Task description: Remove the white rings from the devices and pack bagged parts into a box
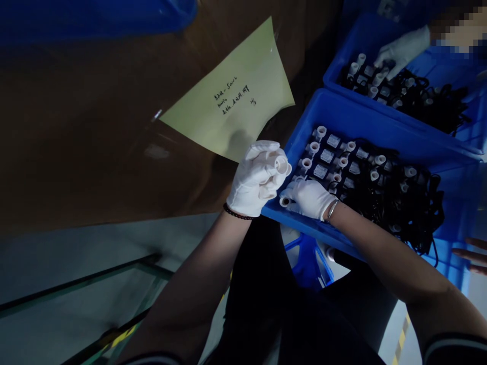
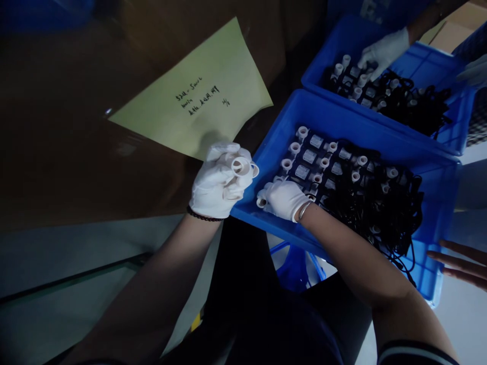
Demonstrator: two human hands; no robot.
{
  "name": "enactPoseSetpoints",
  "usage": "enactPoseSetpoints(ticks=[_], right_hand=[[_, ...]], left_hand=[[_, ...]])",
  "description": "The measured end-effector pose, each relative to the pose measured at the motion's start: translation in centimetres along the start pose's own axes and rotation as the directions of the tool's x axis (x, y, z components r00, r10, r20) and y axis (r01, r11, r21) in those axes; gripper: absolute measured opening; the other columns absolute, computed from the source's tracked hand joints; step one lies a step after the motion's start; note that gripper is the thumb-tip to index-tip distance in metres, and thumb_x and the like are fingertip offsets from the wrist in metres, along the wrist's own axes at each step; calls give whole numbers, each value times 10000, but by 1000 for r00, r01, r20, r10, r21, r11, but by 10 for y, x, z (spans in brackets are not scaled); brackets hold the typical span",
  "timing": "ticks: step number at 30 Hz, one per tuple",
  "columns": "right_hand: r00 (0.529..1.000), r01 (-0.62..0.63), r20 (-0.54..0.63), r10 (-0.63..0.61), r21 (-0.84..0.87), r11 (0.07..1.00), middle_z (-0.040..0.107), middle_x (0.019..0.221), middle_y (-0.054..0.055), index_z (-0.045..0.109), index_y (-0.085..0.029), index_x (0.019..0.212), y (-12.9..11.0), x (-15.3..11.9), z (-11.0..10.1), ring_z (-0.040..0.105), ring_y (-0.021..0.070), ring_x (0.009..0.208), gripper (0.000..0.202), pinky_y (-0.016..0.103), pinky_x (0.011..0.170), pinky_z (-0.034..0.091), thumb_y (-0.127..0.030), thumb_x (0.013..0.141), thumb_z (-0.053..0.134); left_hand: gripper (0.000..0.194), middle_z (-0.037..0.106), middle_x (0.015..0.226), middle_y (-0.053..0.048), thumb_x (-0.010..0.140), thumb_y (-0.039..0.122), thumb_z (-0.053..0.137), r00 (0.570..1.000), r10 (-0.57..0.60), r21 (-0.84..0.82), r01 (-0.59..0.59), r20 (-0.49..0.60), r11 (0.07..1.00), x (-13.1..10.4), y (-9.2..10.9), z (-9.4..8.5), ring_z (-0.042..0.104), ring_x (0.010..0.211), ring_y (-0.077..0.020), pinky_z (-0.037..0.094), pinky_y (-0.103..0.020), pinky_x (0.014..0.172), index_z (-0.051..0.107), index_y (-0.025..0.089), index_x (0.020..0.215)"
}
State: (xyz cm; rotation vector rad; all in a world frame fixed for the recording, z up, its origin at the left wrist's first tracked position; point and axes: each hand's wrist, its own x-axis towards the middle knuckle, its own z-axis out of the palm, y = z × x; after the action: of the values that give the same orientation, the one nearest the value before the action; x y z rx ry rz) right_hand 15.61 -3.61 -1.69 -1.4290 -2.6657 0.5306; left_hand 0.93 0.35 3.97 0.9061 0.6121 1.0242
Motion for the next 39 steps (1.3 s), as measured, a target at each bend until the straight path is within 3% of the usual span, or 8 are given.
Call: enactPoseSetpoints(ticks=[11, 15, 20, 23, 28, 31, 36, 39], right_hand=[[986, -147, 66, 152, -83, 986, 691, 1003, 128, 692, -189, 1043, -3, -10, -11, 647, 274, 936, 261, 343, 731, 463, -238, 877, 497], [983, -168, 69, 168, -2, 986, 704, 1045, 78, 594, -275, 1277, -1, -16, -10, 663, 248, 884, 435, 318, 702, 463, -272, 853, 499], [966, -240, 109, 236, 30, 970, 712, 994, 78, 700, -254, 1090, 1, -18, -9, 659, 255, 891, 335, 317, 694, 468, -295, 844, 478], [970, -233, 98, 223, 103, 967, 700, 1109, 51, 602, -301, 1290, 1, -18, -8, 649, 231, 955, 472, 311, 765, 479, -281, 830, 495], [956, -277, 137, 261, 115, 954, 714, 1041, 65, 704, -265, 1119, 3, -16, -4, 660, 247, 921, 364, 317, 731, 490, -275, 830, 484], [977, -201, 106, 184, 185, 962, 703, 1113, 46, 518, -305, 1387, 4, -14, -2, 663, 209, 930, 556, 286, 756, 484, -222, 838, 488], [984, -179, 26, 177, 116, 977, 676, 1118, 59, 678, -265, 1124, 5, -13, -5, 645, 229, 966, 331, 302, 753, 482, -258, 861, 478], [990, -143, 21, 142, 99, 985, 666, 1126, 65, 603, -294, 1252, 4, -13, -6, 652, 231, 918, 431, 314, 721, 484, -235, 841, 485]], left_hand=[[225, 607, 796, -11, 722, 174, 723, 1000, -16, -15, 16, 10, 1000, 0, 1, 1, 563, 505, -95, 127, -102, 311, 633, 235, 920], [279, 605, 793, -4, 685, 173, 758, 999, -14, -49, 17, 49, 999, 0, 0, -1, 536, 478, -82, 124, -107, 294, 638, 231, 930], [272, 607, 810, -8, 695, 187, 762, 1000, -15, -21, 16, 27, 1000, -1, 0, -1, 571, 516, -91, 140, -95, 312, 631, 232, 929], [248, 610, 803, -21, 716, 223, 751, 1000, -13, 19, 13, 2, 1000, 0, -1, -1, 582, 544, -108, 145, -90, 323, 633, 239, 934], [195, 603, 791, -32, 744, 246, 729, 1000, -11, 3, 11, -18, 1000, 0, -1, -1, 585, 545, -117, 138, -99, 316, 641, 239, 917], [177, 602, 781, -26, 753, 235, 718, 1000, -3, -8, 3, 0, 1000, 1, -2, -2, 535, 490, -90, 129, -104, 310, 651, 237, 917], [261, 617, 770, -7, 673, 225, 779, 996, 64, 8, -65, 67, 998, 2, -4, -3, 449, 423, -57, 146, -123, 294, 679, 252, 912], [253, 626, 788, -13, 674, 237, 785, 995, 74, 24, -76, 70, 997, 2, -5, -4, 537, 484, -84, 176, -126, 302, 689, 247, 909]])
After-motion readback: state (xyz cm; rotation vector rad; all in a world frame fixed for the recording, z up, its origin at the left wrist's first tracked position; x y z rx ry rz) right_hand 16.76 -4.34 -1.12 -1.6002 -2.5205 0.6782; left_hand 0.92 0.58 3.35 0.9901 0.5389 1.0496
